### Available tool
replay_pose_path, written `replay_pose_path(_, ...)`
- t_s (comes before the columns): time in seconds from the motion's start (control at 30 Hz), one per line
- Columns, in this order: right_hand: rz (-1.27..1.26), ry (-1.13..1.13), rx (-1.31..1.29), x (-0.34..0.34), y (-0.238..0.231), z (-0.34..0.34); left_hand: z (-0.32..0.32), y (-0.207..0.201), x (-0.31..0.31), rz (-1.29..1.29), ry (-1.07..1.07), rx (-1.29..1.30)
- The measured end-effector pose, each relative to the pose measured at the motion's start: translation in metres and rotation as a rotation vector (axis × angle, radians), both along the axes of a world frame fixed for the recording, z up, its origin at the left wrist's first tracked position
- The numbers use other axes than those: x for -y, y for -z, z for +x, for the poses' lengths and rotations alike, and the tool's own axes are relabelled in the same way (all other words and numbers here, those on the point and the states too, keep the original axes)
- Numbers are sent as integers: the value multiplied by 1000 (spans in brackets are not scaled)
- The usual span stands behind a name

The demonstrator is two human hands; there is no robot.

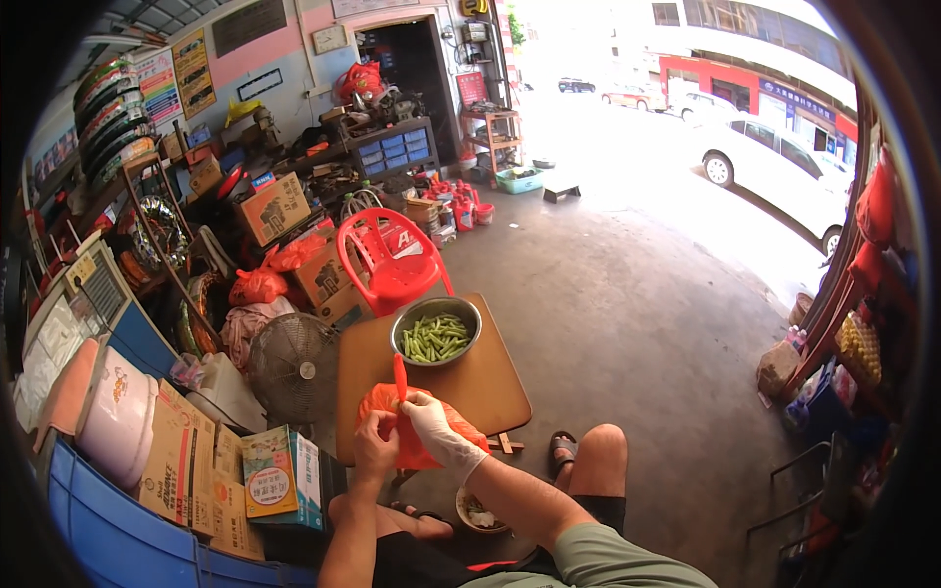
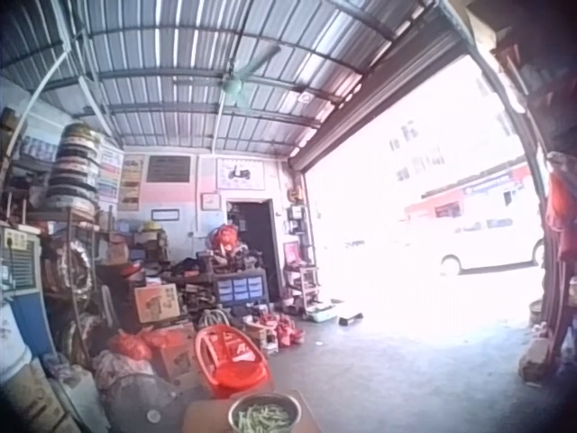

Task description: The person snaps green beans by hand, placing the pieces into a bowl and discarding the ends into a separate container.

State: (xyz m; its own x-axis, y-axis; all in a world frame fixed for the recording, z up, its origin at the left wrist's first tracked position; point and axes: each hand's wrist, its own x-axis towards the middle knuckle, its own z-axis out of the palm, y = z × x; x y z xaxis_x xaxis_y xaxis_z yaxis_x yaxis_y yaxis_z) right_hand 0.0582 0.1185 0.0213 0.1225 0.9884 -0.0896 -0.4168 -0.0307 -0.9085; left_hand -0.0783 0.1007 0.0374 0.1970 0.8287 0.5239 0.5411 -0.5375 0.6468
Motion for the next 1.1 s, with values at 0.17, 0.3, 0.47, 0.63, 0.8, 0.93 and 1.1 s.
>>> replay_pose_path(0.17, -28, -21, 131, -7, -5, 5, 2, -13, 6, 287, 11, -167)
replay_pose_path(0.3, 1, 15, 471, -14, -1, 5, -5, -18, 1, 302, 12, -197)
replay_pose_path(0.47, 172, -120, 677, -10, -4, 0, -12, -9, -4, 209, -5, -67)
replay_pose_path(0.63, 307, -208, 663, -2, -2, 12, -4, -15, -3, 47, -30, 83)
replay_pose_path(0.8, 374, -185, 961, 11, -15, 10, -8, -17, -3, 157, -84, -61)
replay_pose_path(0.93, 383, -205, 1025, 6, -9, 14, -15, -15, -4, 53, -123, -108)
replay_pose_path(1.1, 305, -395, 890, -3, -8, 21, -24, -9, -10, -74, 30, -89)
